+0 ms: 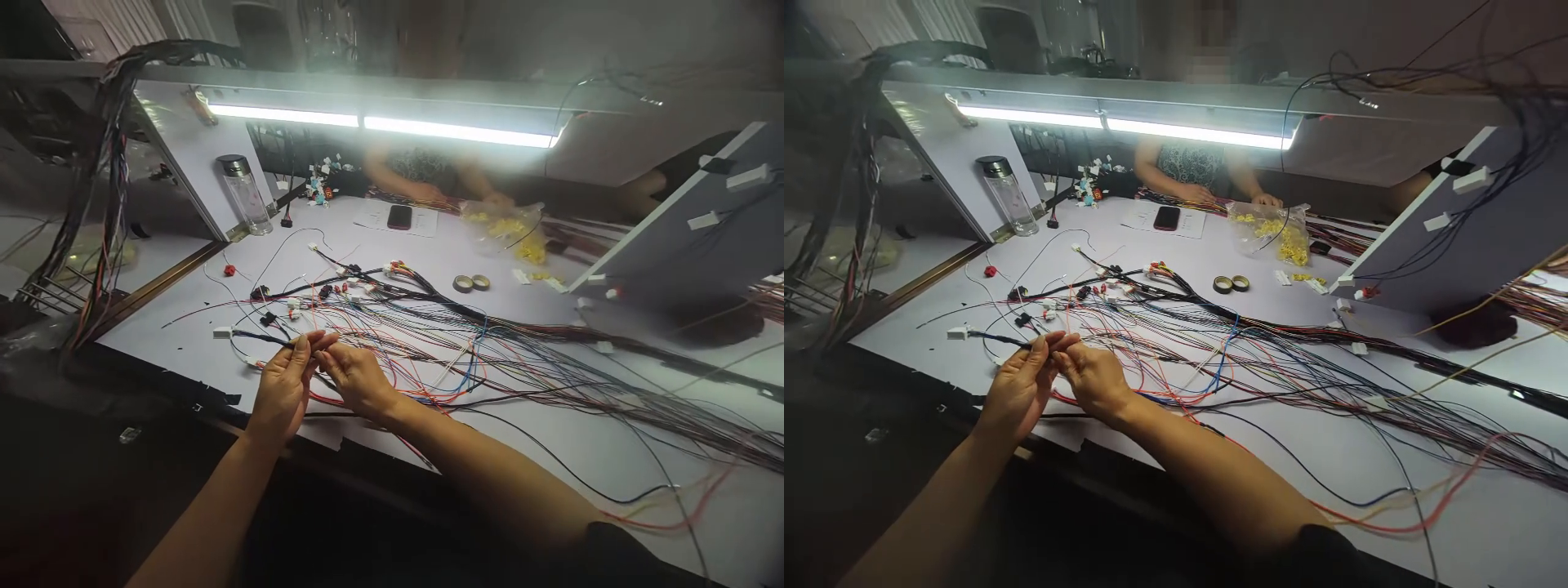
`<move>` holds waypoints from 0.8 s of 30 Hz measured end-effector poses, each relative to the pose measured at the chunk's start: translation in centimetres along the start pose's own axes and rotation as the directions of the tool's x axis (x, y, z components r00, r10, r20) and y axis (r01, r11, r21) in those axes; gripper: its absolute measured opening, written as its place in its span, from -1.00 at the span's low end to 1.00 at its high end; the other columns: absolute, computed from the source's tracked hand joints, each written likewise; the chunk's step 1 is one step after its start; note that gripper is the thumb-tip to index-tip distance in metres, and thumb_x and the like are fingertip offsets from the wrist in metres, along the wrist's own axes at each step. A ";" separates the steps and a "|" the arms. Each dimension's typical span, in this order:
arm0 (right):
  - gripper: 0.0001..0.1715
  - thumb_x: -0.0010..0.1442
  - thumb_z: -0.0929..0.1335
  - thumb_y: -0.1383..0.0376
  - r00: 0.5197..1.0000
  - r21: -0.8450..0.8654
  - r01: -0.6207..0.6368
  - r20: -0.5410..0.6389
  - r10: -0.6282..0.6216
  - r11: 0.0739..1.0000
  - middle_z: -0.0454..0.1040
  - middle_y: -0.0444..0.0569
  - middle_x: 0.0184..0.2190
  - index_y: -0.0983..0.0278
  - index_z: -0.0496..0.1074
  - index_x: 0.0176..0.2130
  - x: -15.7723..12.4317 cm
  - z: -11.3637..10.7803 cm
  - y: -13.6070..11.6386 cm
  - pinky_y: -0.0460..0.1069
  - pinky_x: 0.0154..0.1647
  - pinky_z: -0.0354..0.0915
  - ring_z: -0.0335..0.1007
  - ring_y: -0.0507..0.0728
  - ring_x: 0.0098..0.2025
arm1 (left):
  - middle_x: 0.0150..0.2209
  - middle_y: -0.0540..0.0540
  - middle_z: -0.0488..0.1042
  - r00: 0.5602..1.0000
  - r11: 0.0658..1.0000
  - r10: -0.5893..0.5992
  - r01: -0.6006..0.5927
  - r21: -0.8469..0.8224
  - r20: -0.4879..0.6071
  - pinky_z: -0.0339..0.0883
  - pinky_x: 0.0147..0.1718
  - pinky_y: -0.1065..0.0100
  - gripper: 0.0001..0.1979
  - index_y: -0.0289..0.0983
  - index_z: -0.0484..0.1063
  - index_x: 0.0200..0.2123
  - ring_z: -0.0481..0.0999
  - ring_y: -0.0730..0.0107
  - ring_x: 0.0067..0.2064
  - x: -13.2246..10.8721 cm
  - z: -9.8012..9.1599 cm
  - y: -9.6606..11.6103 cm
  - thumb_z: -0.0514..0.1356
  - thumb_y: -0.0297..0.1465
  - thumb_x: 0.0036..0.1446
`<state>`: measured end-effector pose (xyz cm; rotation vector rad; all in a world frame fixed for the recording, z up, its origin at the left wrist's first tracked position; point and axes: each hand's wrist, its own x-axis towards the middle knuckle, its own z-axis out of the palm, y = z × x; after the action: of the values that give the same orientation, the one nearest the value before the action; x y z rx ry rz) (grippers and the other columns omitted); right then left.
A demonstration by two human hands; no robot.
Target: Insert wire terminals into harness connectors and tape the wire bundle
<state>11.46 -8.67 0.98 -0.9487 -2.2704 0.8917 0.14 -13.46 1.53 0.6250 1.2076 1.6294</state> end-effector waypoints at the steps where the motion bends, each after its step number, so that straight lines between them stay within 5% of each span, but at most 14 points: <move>1: -0.67 0.38 0.18 0.22 1.000 0.025 0.004 -0.008 -0.004 1.000 0.47 -0.15 -0.47 0.26 0.42 -0.30 0.0 0.3 0.2 -0.12 -0.45 0.07 0.30 -0.01 -0.47 | -0.18 -0.23 0.55 1.000 1.000 -0.013 0.013 -0.003 0.005 0.26 0.03 0.26 -0.64 -0.34 0.48 -0.18 0.50 0.24 -0.04 0.0 -0.1 0.0 0.31 -0.20 0.05; 4: -0.66 0.37 0.17 0.20 0.999 0.057 0.012 -0.039 -0.009 0.998 0.43 -0.16 -0.51 0.26 0.40 -0.34 -0.5 0.8 1.0 -0.13 -0.47 0.07 0.27 -0.02 -0.49 | -0.20 -0.18 0.54 0.999 0.996 -0.033 0.034 -0.076 0.021 0.31 -0.07 0.32 -0.67 -0.32 0.46 -0.13 0.50 0.29 -0.08 0.1 -0.3 0.3 0.30 -0.26 0.07; 7: -0.61 0.39 0.14 0.16 0.996 -0.038 0.019 -0.081 -0.022 0.999 0.44 -0.16 -0.51 0.24 0.38 -0.35 -1.2 1.5 1.6 -0.12 -0.47 0.06 0.28 -0.02 -0.49 | -0.47 -0.02 0.42 1.000 0.962 -0.013 0.010 -0.272 -0.011 0.36 -0.29 0.38 -0.81 -0.31 0.43 -0.25 0.47 0.44 -0.34 0.8 -0.5 1.0 0.24 -0.31 0.14; 9: -0.60 0.39 0.15 0.14 0.994 -0.192 0.041 -0.092 -0.060 0.981 0.46 -0.15 -0.50 0.24 0.37 -0.36 -1.4 2.3 1.7 -0.10 -0.48 0.02 0.30 -0.01 -0.49 | -0.63 0.09 0.17 0.999 0.926 -0.038 0.022 -0.376 -0.036 0.27 -0.51 0.48 -0.82 -0.32 0.36 -0.41 0.26 0.58 -0.57 1.3 -0.7 1.5 0.18 -0.34 0.20; 12: -0.64 0.38 0.17 0.14 0.992 -0.385 0.094 -0.048 -0.121 0.918 0.50 -0.13 -0.46 0.25 0.38 -0.33 -1.7 3.2 1.8 -0.06 -0.51 -0.03 0.34 0.01 -0.47 | -0.65 0.11 0.01 0.994 0.912 -0.070 0.032 -0.408 -0.080 0.05 -0.68 0.54 -0.74 -0.33 0.27 -0.49 0.02 0.63 -0.65 2.0 -1.0 1.8 0.09 -0.37 0.25; 16: -0.76 0.36 0.22 0.25 0.975 -0.469 0.208 0.034 -0.218 0.858 0.51 -0.08 -0.40 0.27 0.41 -0.24 -2.7 2.8 2.3 -0.04 -0.39 0.10 0.36 0.06 -0.37 | -0.62 0.07 0.08 0.987 0.931 -0.064 0.005 -0.365 -0.148 0.25 -0.60 0.52 -0.75 -0.35 0.33 -0.46 0.16 0.60 -0.61 1.8 -2.5 1.5 0.06 -0.39 0.26; 19: -0.78 0.35 0.22 0.32 0.960 -0.406 0.273 0.051 -0.277 0.872 0.52 -0.03 -0.31 0.27 0.41 -0.09 -4.1 1.5 3.0 -0.02 -0.25 0.20 0.37 0.09 -0.27 | -0.55 -0.02 0.29 0.977 0.966 -0.103 0.053 -0.254 -0.185 0.48 -0.34 0.36 -0.82 -0.36 0.44 -0.33 0.41 0.47 -0.46 0.5 -4.5 1.8 0.08 -0.42 0.24; 24: -0.53 0.27 0.32 0.13 0.960 -0.284 0.273 0.019 -0.280 0.919 0.49 0.09 -0.11 0.32 0.30 0.08 -6.7 -0.7 4.2 0.04 -0.05 0.24 0.35 0.15 -0.08 | -0.06 -0.34 0.48 0.966 0.971 -0.229 0.218 -0.095 -0.120 0.46 -0.05 0.15 -0.76 -0.39 0.47 -0.10 0.46 0.03 0.04 -2.2 -7.3 3.1 0.16 -0.46 0.15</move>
<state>17.88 -11.24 -3.00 -0.7193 -2.4778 0.4386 -6.32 -18.55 1.95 0.3220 1.2509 1.5372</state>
